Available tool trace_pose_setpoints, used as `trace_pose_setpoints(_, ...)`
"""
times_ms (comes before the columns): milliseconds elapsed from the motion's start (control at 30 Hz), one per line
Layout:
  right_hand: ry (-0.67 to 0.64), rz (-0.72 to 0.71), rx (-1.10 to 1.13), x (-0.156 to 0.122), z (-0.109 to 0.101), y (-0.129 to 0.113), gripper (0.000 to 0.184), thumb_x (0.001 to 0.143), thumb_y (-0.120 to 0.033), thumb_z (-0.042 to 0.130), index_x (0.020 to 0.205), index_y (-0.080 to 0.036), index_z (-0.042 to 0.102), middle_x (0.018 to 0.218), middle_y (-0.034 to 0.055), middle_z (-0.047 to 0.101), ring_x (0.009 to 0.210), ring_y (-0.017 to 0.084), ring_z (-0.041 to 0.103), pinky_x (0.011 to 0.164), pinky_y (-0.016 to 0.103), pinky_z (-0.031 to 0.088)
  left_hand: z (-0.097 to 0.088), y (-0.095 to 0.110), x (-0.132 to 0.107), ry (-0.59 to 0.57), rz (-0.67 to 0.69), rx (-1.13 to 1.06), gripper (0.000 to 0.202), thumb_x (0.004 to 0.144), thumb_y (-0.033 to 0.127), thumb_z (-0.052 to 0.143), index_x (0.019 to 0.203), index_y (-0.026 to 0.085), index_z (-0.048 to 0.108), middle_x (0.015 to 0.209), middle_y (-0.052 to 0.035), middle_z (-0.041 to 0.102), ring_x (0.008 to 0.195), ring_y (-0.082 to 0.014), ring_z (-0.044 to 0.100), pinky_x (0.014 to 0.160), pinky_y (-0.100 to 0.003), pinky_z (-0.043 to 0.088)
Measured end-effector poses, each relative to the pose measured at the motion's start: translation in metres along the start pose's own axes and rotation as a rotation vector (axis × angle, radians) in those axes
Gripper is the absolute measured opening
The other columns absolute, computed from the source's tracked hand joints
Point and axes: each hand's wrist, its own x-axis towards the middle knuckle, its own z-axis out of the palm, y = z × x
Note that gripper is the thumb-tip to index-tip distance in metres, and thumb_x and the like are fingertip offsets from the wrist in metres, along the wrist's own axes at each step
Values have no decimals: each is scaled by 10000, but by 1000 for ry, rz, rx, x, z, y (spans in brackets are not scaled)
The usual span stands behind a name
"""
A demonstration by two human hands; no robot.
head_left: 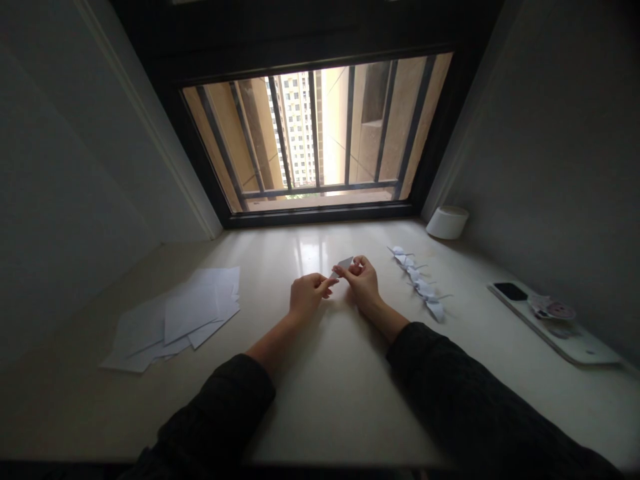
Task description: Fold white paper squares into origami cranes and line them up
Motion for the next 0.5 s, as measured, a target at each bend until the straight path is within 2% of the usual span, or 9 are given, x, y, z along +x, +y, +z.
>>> trace_pose_setpoints(233, 7, -12, 28, -1, 1, -1, 488, 554, -325, 800, 696, -235, 342, 476, -139, 335, 448, 80, 455, 536, 239, 472, -5, 2, 0, 27, 25, 172, 354, 781, 486, 558, 569, 215, 639, 556, 16, 659, 506, -135, 600, 575, -255, 399)
trace_pose_setpoints(400, 2, -8, 3, -2, 1, -1, 503, 542, -368, 793, 712, -243, 337, 470, -139, 350, 495, 119, 544, 555, 262, 492, -6, -4, 3, 80, 127, 299, 348, 749, 488, 607, 522, 225, 624, 497, 6, 625, 498, -153, 551, 553, -257, 318)
trace_pose_setpoints(500, -53, -11, -43, 1, -2, -1, 502, 555, -389, 780, 746, -248, 337, 489, -127, 443, 548, 146, 599, 588, 277, 497, -8, -6, 2, 77, 183, 385, 317, 739, 491, 620, 561, 231, 654, 524, -11, 635, 548, -169, 559, 569, -260, 305)
